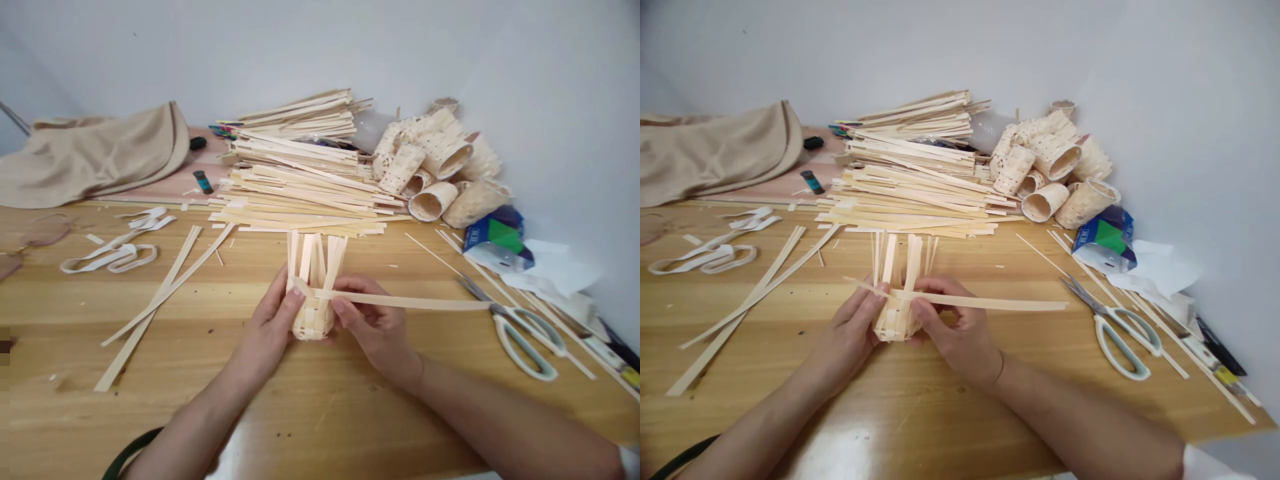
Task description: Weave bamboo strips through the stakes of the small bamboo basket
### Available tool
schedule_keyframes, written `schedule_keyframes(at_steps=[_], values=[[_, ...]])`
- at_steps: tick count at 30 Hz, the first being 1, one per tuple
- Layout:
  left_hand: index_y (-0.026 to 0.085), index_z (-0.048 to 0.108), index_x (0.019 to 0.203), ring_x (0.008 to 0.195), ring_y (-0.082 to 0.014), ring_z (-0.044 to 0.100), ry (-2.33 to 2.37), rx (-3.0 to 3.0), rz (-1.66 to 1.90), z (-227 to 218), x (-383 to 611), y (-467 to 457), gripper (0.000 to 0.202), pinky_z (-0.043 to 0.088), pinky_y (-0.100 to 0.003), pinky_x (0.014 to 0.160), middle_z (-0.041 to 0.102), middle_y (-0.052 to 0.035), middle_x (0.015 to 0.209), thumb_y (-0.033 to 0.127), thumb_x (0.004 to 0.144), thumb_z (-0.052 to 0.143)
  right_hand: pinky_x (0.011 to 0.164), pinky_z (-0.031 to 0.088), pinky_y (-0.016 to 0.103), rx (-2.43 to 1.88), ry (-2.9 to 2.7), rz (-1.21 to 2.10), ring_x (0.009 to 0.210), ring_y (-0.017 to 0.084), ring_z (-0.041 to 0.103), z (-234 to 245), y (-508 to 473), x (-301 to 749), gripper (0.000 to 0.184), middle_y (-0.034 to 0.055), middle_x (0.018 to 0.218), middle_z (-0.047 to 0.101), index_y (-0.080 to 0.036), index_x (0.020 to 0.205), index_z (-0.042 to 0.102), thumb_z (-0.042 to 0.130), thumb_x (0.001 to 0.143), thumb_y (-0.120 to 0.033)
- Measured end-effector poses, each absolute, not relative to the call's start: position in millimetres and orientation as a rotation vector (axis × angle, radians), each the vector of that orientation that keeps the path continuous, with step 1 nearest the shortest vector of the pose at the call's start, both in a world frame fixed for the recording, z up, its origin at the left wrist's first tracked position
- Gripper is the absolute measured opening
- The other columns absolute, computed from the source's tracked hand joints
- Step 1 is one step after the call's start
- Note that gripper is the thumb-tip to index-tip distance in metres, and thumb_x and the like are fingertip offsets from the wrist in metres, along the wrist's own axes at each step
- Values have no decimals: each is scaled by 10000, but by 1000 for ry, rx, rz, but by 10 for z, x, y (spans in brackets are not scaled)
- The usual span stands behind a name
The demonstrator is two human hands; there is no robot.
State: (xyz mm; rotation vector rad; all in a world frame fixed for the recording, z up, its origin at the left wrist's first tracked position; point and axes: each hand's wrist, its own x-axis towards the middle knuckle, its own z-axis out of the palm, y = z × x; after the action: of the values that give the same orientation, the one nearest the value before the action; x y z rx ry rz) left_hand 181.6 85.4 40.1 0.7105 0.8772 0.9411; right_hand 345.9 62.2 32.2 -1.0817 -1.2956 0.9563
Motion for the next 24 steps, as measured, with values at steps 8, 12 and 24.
schedule_keyframes(at_steps=[8, 12, 24], values=[[191, 749, 1119, 1089, -357, 714, 558, 637, 786, 483, 1714, 877, 342, 646, -473, 820, 760, -132, 1209, 435, 893, 674, 634, 622, 285, -1030, -1560, 607, 734, 164, 709, 411, 688, 3528, 127, 15, 847, 760, -294, 940, 811, 705, 920, -227], [198, 741, 1153, 1091, -345, 715, 619, 673, 811, 493, 1708, 852, 377, 645, -442, 824, 766, -124, 1186, 401, 835, 757, 622, 596, 277, -1037, -1662, 485, 717, 163, 706, 441, 695, 3541, 169, 13, 827, 764, -299, 934, 814, 689, 915, -187], [176, 676, 1207, 973, -316, 757, 823, 696, 925, 475, 1871, 794, 575, 630, -370, 752, 797, -115, 1060, 570, 804, 790, 532, 535, 236, -980, -1691, 625, 656, 129, 631, 421, 620, 3454, 196, 4, 813, 671, -285, 939, 778, 610, 980, -194]])
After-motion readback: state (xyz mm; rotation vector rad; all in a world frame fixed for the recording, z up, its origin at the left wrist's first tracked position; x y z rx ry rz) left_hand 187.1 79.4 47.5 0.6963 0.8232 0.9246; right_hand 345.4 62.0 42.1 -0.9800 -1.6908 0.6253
